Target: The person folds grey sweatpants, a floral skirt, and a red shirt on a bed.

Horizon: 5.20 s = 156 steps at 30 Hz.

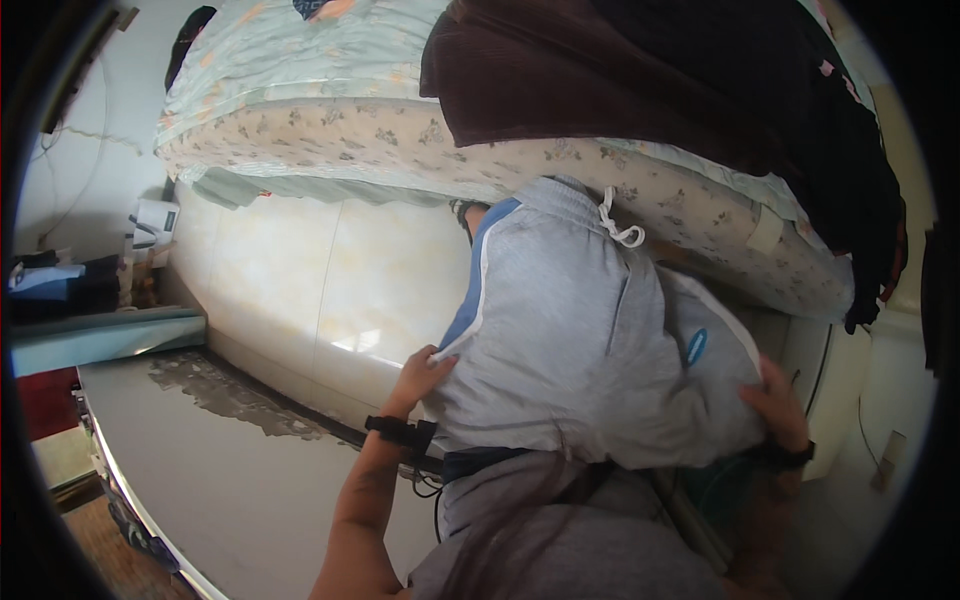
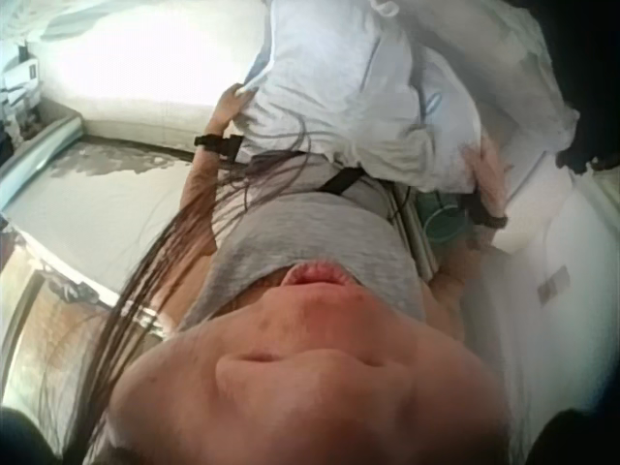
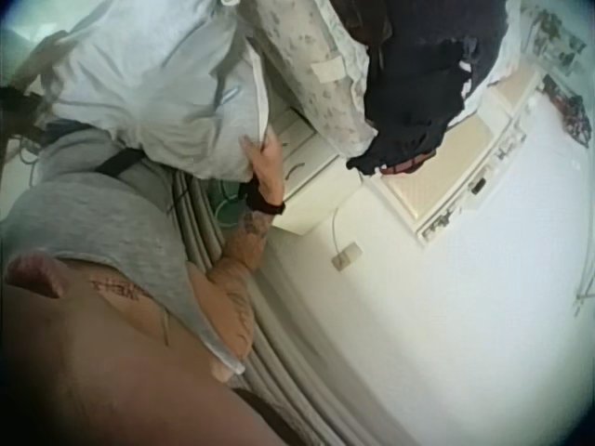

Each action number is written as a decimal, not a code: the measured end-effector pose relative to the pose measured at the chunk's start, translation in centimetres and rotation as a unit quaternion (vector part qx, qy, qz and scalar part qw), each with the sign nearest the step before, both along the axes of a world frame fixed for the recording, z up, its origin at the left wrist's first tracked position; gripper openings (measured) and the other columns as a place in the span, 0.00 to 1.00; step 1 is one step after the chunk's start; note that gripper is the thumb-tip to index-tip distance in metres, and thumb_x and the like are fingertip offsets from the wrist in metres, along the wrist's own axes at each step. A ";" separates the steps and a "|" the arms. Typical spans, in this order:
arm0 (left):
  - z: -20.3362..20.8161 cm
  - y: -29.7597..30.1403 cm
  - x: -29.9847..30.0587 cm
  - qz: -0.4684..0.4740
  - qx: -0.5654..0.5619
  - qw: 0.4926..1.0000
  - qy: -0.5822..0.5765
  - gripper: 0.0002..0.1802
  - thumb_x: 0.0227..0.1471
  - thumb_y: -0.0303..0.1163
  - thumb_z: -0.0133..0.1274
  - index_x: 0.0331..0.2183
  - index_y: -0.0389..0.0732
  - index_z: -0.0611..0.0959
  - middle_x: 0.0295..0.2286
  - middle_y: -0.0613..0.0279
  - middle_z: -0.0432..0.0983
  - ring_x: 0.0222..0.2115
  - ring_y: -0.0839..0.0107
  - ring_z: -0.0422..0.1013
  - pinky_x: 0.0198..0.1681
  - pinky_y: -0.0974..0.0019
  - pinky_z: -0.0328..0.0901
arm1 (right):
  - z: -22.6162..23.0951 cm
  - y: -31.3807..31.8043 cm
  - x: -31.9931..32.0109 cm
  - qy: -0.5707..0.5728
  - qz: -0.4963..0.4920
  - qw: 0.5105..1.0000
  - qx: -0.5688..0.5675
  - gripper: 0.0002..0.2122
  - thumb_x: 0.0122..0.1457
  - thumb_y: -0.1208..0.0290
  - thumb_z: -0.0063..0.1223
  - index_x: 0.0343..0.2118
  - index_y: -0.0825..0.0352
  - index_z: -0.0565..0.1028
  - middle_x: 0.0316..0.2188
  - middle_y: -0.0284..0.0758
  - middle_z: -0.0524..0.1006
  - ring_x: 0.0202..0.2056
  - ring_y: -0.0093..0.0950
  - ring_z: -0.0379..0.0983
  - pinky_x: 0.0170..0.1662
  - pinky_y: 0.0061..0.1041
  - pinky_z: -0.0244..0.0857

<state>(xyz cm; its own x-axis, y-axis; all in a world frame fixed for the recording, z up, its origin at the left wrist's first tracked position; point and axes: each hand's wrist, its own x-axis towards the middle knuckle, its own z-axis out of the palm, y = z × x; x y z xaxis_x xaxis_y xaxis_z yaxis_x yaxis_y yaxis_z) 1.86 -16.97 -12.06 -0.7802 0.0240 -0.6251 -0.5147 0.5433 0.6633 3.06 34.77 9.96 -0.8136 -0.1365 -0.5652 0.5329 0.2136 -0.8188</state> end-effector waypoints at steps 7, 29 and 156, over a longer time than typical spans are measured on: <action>6.4 -1.3 -0.6 0.067 0.117 0.991 0.005 0.13 0.51 0.37 0.56 0.32 0.37 0.77 0.22 0.70 0.70 0.26 0.83 0.63 0.29 0.73 0.61 | 6.6 -14.3 -2.6 0.130 0.406 0.840 -0.336 0.36 0.55 0.70 0.57 0.62 0.70 0.48 0.51 0.43 0.67 0.43 0.29 0.72 0.45 0.26 0.66; 12.2 5.0 0.3 -0.074 0.115 0.990 0.034 0.51 0.36 0.42 0.68 0.56 0.43 0.55 0.33 0.45 0.76 0.30 0.64 0.74 0.34 0.66 0.67 | -6.3 -9.5 -6.8 0.276 0.104 0.919 0.263 0.31 0.54 0.66 0.55 0.58 0.68 0.54 0.43 0.45 0.72 0.40 0.36 0.73 0.38 0.30 0.70; 11.2 10.7 -14.2 0.095 0.299 0.949 0.033 0.44 0.50 0.49 0.57 0.55 0.29 0.58 0.49 0.47 0.65 0.48 0.65 0.64 0.52 0.68 0.59 | 8.9 -20.4 -6.4 0.295 0.293 0.556 -0.720 0.18 0.54 0.64 0.57 0.42 0.72 0.72 0.35 0.44 0.74 0.38 0.31 0.73 0.41 0.31 0.70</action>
